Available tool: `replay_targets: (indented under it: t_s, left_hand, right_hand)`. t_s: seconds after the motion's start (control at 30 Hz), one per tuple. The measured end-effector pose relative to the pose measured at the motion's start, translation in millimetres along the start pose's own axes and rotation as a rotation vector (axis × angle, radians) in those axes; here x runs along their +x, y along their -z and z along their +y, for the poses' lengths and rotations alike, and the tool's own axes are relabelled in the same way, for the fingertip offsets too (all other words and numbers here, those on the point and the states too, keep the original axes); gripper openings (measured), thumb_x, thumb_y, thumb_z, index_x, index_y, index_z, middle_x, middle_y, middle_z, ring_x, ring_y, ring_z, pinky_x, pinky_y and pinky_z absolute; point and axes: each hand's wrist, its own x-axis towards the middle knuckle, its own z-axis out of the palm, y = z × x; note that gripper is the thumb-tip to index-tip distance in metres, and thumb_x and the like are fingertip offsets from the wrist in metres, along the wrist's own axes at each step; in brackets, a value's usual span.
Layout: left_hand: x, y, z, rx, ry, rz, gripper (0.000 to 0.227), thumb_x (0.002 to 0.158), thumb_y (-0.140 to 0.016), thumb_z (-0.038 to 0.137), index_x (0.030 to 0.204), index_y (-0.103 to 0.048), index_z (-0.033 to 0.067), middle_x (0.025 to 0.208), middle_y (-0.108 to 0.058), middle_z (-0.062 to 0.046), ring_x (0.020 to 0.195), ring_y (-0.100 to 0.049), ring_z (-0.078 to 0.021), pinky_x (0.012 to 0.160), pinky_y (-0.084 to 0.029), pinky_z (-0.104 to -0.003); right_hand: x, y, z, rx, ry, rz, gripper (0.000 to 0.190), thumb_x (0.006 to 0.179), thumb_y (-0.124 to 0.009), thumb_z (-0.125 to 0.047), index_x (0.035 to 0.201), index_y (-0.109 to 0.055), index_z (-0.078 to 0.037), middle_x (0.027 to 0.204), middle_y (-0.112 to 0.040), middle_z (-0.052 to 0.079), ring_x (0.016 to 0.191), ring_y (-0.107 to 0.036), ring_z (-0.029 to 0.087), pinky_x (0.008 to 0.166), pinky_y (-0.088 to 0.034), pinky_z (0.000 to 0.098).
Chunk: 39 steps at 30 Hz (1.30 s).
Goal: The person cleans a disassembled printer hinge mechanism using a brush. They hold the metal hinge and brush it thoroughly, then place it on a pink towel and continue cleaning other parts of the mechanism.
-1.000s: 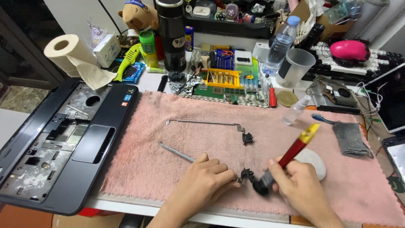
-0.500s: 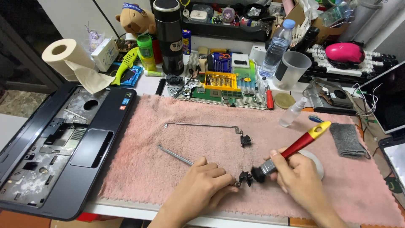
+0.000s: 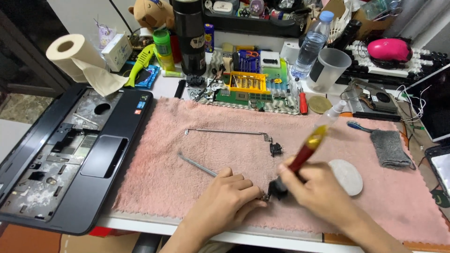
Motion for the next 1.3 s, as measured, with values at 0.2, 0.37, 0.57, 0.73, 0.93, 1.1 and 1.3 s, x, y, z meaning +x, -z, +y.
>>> replay_targets:
  t_s: [0.2, 0.37, 0.57, 0.73, 0.93, 1.1, 1.3]
  left_hand:
    - [-4, -5, -1, 0.034, -0.008, -0.010, 0.034, 0.119, -0.070, 0.035, 0.093, -0.065, 0.0143, 0.081, -0.069, -0.005, 0.073, -0.066, -0.0314, 0.078, -0.038, -0.044]
    - [-3, -5, -3, 0.037, -0.009, 0.005, 0.036, 0.120, -0.067, 0.036, 0.093, -0.062, 0.0131, 0.078, -0.067, -0.005, 0.071, -0.064, -0.0315, 0.077, -0.038, -0.044]
    - [-4, -5, -3, 0.069, -0.019, 0.022, 0.035, 0.121, -0.066, 0.035, 0.093, -0.061, 0.0137, 0.081, -0.069, -0.005, 0.074, -0.066, -0.0315, 0.077, -0.038, -0.044]
    - [-2, -6, -1, 0.041, 0.010, 0.046, 0.036, 0.120, -0.068, 0.034, 0.092, -0.061, 0.0133, 0.080, -0.069, -0.005, 0.073, -0.065, -0.0319, 0.076, -0.036, -0.044]
    - [-3, -8, -2, 0.054, 0.019, 0.025, 0.032, 0.119, -0.072, 0.032, 0.094, -0.064, 0.0136, 0.086, -0.075, -0.002, 0.075, -0.064, -0.0265, 0.077, -0.035, -0.041]
    - [-4, -10, -3, 0.067, 0.015, 0.026, 0.036, 0.120, -0.070, 0.037, 0.093, -0.062, 0.0137, 0.085, -0.071, -0.003, 0.077, -0.064, -0.0286, 0.077, -0.036, -0.041]
    - [-3, -5, -2, 0.032, 0.032, -0.007, 0.036, 0.120, -0.068, 0.037, 0.093, -0.059, 0.0145, 0.082, -0.070, -0.004, 0.074, -0.066, -0.0291, 0.078, -0.037, -0.042]
  right_hand:
    - [-2, -1, 8, -0.242, 0.201, -0.120, 0.036, 0.109, -0.065, -0.029, 0.076, -0.068, -0.016, 0.058, -0.067, 0.000, 0.048, -0.069, 0.015, 0.058, -0.055, 0.0358]
    - [-1, 18, -7, -0.200, 0.611, -0.242, 0.008, 0.109, -0.071, -0.013, 0.102, -0.073, -0.009, 0.081, -0.072, 0.001, 0.064, -0.068, 0.017, 0.062, -0.056, 0.0332]
    - [-10, 27, 1, -0.275, 0.664, -0.426, 0.018, 0.113, -0.066, -0.020, 0.126, -0.077, -0.014, 0.089, -0.072, 0.001, 0.076, -0.070, 0.022, 0.071, -0.059, 0.0390]
    - [-16, 26, 6, -0.233, 0.698, -0.364, 0.016, 0.111, -0.072, -0.019, 0.121, -0.080, -0.010, 0.093, -0.077, 0.003, 0.075, -0.078, 0.021, 0.069, -0.065, 0.0363]
    - [-43, 21, 39, -0.162, 0.627, -0.263, 0.017, 0.105, -0.078, -0.023, 0.119, -0.084, -0.015, 0.096, -0.083, 0.003, 0.077, -0.078, 0.018, 0.074, -0.065, 0.0308]
    - [-17, 12, 70, -0.195, 0.015, 0.015, 0.035, 0.107, -0.063, -0.042, 0.115, -0.093, -0.025, 0.094, -0.096, -0.004, 0.090, -0.090, 0.015, 0.089, -0.064, 0.0296]
    - [30, 17, 30, 0.098, -0.218, -0.124, 0.043, 0.113, -0.061, -0.034, 0.111, -0.096, -0.010, 0.088, -0.087, 0.008, 0.075, -0.079, 0.018, 0.074, -0.061, 0.0306]
